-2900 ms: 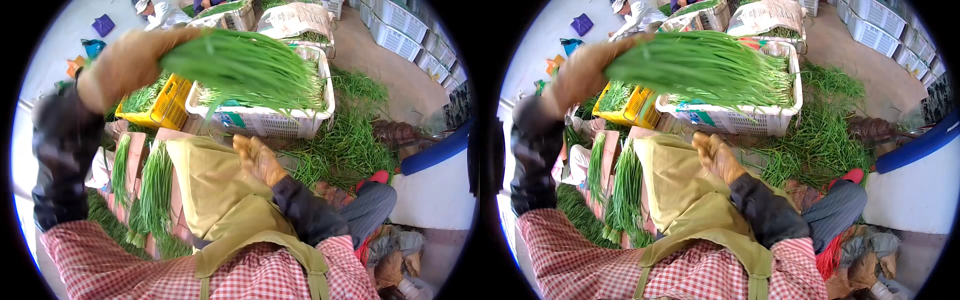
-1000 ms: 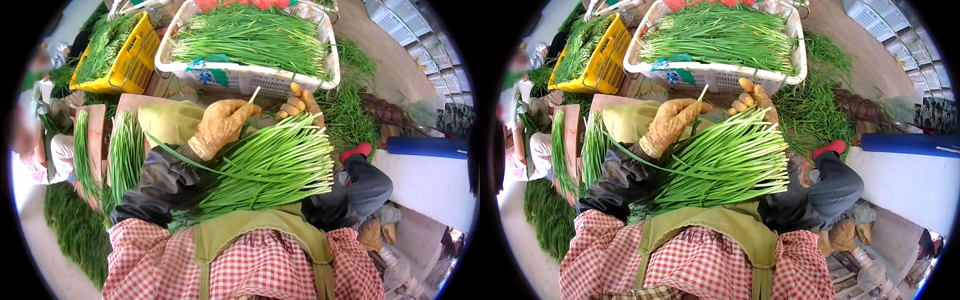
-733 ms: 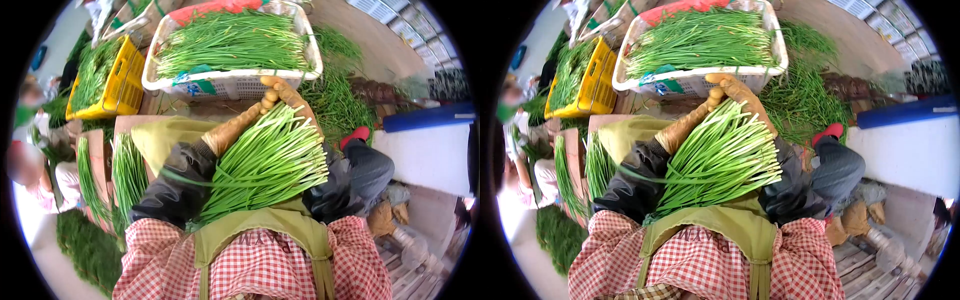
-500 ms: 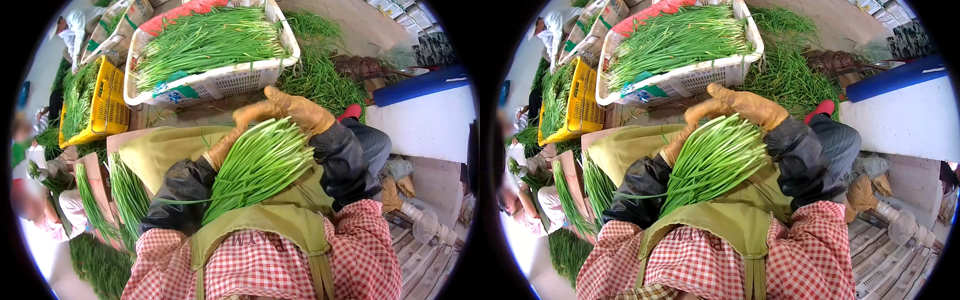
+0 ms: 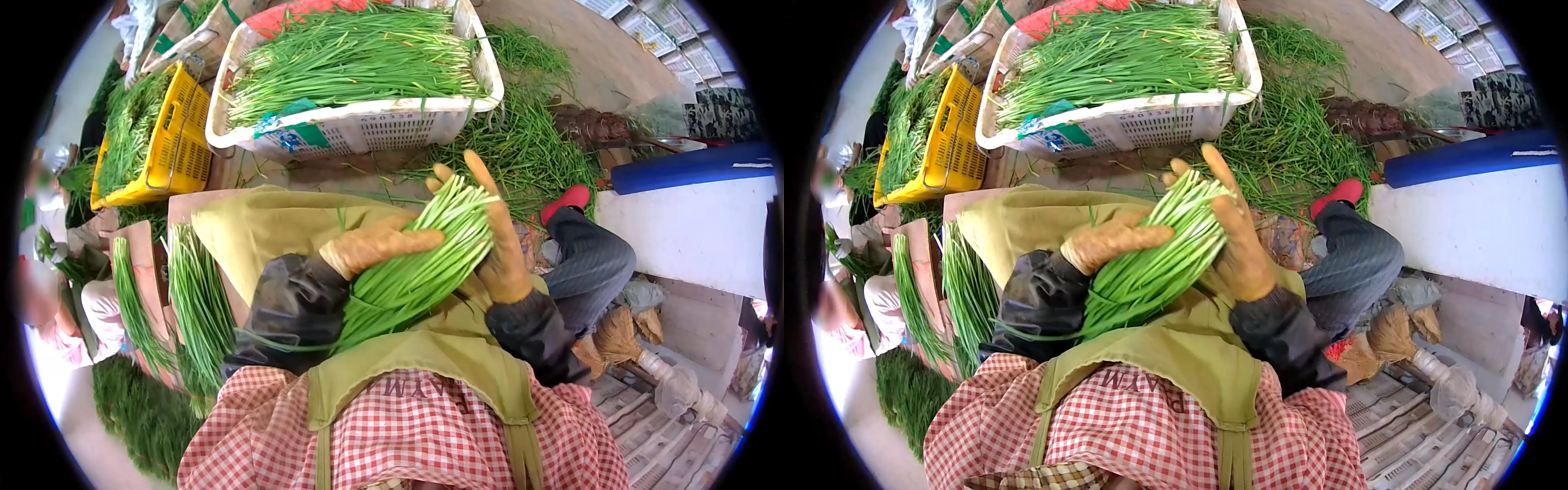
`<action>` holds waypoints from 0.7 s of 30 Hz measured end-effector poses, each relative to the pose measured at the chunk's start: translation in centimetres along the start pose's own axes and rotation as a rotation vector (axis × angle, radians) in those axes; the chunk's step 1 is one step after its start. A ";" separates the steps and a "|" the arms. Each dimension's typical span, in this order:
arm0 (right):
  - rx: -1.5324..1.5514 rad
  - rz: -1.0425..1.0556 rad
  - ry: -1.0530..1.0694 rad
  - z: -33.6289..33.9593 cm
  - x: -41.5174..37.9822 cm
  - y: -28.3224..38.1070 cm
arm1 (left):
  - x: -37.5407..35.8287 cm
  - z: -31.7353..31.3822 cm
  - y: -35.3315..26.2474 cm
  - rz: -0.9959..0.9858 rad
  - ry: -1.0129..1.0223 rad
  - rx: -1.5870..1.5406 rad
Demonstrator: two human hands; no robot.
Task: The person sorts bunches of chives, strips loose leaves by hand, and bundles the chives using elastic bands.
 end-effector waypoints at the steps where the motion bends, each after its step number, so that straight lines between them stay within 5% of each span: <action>1: -0.024 -0.023 -0.034 -0.3 1.2 0.0 | 0.0 0.2 0.2 -0.012 -0.005 0.042; 6: -0.118 -0.067 0.001 -2.5 2.6 -0.5 | -1.3 1.7 -1.1 -0.193 -0.105 0.105; 10: -0.183 -0.068 0.011 -1.3 3.4 -1.6 | -2.7 4.1 -4.4 -0.452 -0.389 0.849; 13: -0.122 -0.074 -0.033 -1.4 3.2 -2.1 | -4.8 3.4 -5.4 -0.394 -0.524 1.046; 15: -0.145 -0.104 -0.017 -0.9 4.2 -2.0 | -5.3 2.4 -6.9 -0.611 -0.726 1.304; 17: -0.556 0.040 0.013 -2.1 3.9 -0.2 | -6.0 1.6 -7.5 -0.682 -0.811 1.344; 21: -0.290 -0.095 0.026 0.0 5.4 -1.6 | -6.6 2.1 -8.3 -0.801 -0.857 1.210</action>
Point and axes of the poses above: each hand's wrist, its own x-axis towards the middle knuckle, its own z-axis out of the back of the hand, y = z × x, the point moved 10 cm from there along x, towards the middle knuckle, and after that the axes turned 11 degrees about -z, right-handed, at the moved point
